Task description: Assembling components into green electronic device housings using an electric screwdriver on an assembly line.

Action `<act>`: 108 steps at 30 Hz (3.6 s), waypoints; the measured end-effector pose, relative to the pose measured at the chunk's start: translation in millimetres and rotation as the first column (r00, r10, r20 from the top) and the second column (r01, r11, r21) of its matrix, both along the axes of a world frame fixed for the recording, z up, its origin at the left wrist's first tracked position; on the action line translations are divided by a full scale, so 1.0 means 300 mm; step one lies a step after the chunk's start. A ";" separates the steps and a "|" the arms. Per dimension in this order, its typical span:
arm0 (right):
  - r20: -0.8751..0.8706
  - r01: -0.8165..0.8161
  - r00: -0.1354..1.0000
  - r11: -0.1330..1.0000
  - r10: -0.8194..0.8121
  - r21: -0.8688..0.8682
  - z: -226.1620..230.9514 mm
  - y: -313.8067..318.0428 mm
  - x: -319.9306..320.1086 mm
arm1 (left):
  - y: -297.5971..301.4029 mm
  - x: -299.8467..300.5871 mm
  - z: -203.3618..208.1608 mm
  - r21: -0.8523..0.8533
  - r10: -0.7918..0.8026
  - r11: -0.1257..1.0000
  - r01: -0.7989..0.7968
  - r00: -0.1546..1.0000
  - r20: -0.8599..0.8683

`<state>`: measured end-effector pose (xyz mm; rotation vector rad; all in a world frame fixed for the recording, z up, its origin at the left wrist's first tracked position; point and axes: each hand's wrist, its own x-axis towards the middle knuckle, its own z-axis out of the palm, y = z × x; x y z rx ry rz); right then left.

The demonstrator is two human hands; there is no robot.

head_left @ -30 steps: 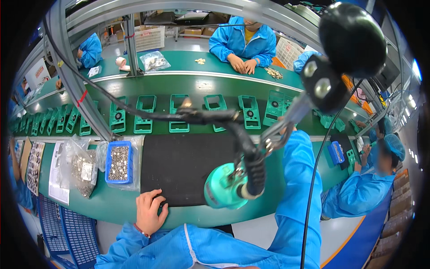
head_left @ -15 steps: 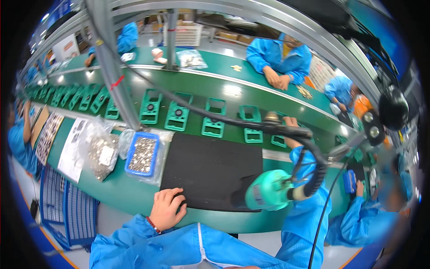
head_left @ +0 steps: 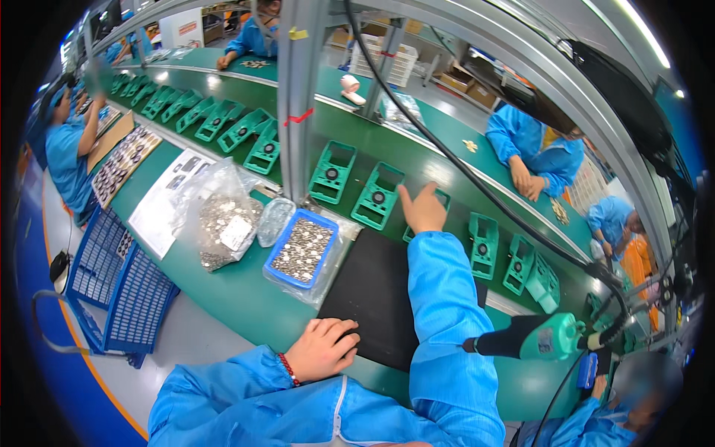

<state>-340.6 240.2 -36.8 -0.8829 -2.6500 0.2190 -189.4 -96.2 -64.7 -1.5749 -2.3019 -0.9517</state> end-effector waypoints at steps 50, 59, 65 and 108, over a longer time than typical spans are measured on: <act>-0.033 -0.581 0.813 0.806 0.581 -0.114 0.195 -0.461 1.069 | -0.075 0.068 0.031 0.119 -0.202 0.974 0.194 0.978 0.059; -0.054 -0.628 0.773 0.750 0.632 -0.208 0.107 -0.555 1.222 | -0.133 0.095 -0.008 0.075 -0.406 0.913 0.400 0.907 0.109; -0.088 -0.554 0.832 0.818 0.547 -0.155 0.031 -0.602 1.224 | -0.135 0.074 -0.007 0.056 -0.436 0.900 0.433 0.884 0.170; -0.835 -0.518 0.550 0.792 0.019 -0.323 0.435 -0.515 0.997 | -0.015 -0.273 0.205 0.083 -0.080 0.995 0.050 0.902 0.424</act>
